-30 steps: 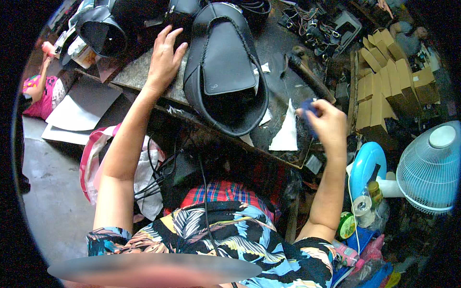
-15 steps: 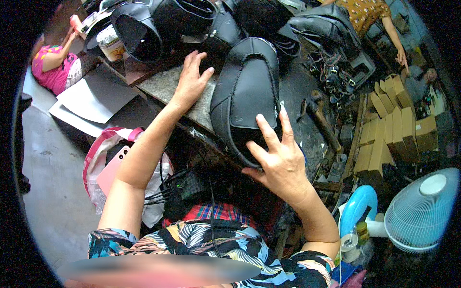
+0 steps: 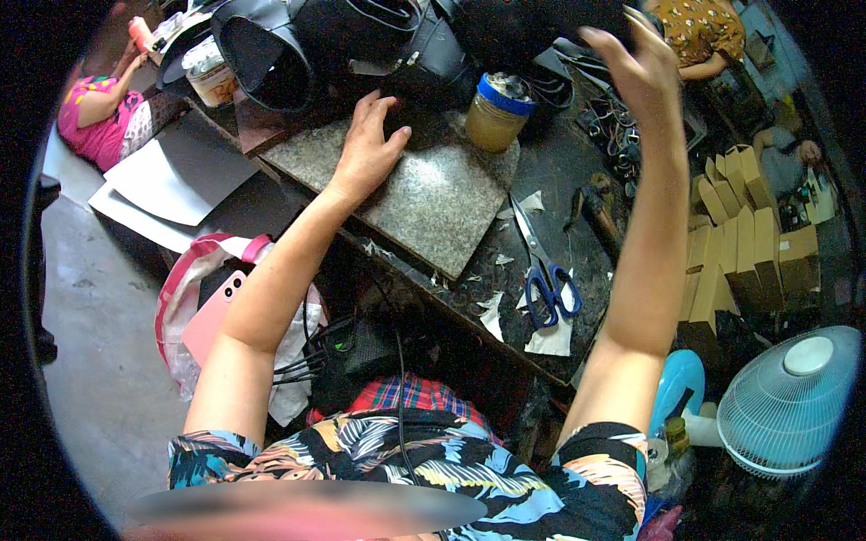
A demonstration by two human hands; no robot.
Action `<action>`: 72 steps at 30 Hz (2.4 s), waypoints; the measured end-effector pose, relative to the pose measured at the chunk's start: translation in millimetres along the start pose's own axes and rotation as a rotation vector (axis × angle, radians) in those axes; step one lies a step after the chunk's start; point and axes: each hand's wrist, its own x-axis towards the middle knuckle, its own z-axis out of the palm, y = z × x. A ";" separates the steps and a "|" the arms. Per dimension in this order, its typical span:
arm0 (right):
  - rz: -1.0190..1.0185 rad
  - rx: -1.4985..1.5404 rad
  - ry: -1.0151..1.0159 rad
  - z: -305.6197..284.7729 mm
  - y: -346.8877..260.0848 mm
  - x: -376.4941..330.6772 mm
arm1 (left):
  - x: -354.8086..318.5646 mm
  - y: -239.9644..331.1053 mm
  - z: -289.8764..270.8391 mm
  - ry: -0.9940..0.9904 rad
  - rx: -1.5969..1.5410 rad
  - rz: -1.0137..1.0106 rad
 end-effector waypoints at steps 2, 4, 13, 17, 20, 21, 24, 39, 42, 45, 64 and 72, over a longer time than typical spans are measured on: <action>-0.213 -0.029 0.000 51.4 29.4 30.3 | 0.3 -0.3 0.5 -0.003 0.011 0.004; 0.120 0.421 -0.042 95.2 49.5 38.2 | 1.3 -1.1 1.6 0.020 0.033 0.024; -0.156 -0.031 0.345 114.1 52.7 32.6 | 8.6 -17.2 3.9 -0.024 0.123 0.089; -0.198 0.111 0.259 91.4 32.7 -22.1 | 12.3 -26.7 0.4 -0.026 0.103 0.134; -0.181 0.096 0.107 75.8 9.9 -92.8 | 18.3 -30.2 -2.4 -0.003 0.059 0.137; -0.177 0.057 0.042 71.3 3.4 -116.6 | 19.1 -30.9 -3.7 0.003 0.015 0.140; -0.168 -0.082 -0.117 55.4 -11.7 -181.5 | 21.3 -29.0 -7.8 0.000 -0.235 0.104; 0.203 0.037 -0.274 42.6 -23.8 -270.4 | 12.8 -2.9 -7.1 -0.277 -0.028 -0.013; 0.148 0.029 0.011 33.2 -17.3 -279.5 | 11.0 -3.5 -2.9 -0.302 -0.059 -0.079; -0.056 -0.255 0.138 18.6 -23.9 -296.5 | 11.7 -13.2 3.3 -0.277 -0.077 -0.037; 0.324 -0.269 -0.080 7.3 -73.9 -331.2 | 25.3 -57.0 13.7 -0.215 0.349 0.116; 0.773 0.871 0.582 8.7 -77.4 -334.7 | -0.6 -51.9 9.2 -0.349 0.343 -0.065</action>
